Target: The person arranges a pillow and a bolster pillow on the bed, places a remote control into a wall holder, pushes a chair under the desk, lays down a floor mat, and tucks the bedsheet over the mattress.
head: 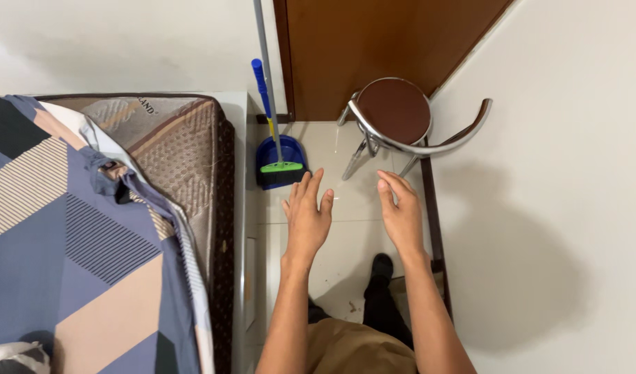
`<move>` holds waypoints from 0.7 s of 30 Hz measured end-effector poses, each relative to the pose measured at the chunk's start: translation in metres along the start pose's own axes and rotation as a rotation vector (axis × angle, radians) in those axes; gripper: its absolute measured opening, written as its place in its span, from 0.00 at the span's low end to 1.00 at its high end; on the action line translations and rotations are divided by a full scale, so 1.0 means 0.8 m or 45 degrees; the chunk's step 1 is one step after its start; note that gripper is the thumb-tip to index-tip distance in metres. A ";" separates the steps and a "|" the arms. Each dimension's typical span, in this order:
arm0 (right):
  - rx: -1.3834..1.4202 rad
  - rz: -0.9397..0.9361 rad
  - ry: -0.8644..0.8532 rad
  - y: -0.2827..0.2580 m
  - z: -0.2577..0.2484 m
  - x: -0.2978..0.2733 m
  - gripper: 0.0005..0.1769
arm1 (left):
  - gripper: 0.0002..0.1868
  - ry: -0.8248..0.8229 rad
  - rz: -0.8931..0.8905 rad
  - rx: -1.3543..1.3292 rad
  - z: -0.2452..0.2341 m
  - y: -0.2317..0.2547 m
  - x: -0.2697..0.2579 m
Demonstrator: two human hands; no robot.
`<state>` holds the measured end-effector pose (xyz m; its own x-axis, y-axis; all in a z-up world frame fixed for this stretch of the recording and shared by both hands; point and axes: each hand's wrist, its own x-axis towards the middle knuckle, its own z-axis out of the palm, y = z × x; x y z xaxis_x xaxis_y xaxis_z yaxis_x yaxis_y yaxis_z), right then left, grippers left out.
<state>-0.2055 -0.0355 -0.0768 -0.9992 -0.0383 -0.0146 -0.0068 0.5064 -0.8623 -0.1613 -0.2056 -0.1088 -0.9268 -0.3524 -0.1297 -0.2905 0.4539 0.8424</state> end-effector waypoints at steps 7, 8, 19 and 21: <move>-0.001 -0.135 -0.005 0.031 -0.060 0.067 0.20 | 0.27 0.037 -0.054 0.012 0.052 0.049 0.026; 0.019 -0.114 0.000 0.035 -0.071 0.077 0.20 | 0.27 0.054 -0.056 0.006 0.062 0.057 0.030; 0.058 0.289 -0.087 0.107 -0.169 0.162 0.25 | 0.26 0.090 -0.084 -0.511 0.184 0.073 0.067; 0.373 0.449 -0.188 0.129 -0.183 0.174 0.29 | 0.26 0.051 -0.191 -0.686 0.203 0.069 0.073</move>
<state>-0.3510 0.1375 -0.0941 -0.9220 -0.0407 -0.3850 0.3640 0.2472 -0.8980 -0.2705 -0.0684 -0.1548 -0.8716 -0.4169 -0.2578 -0.2461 -0.0826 0.9657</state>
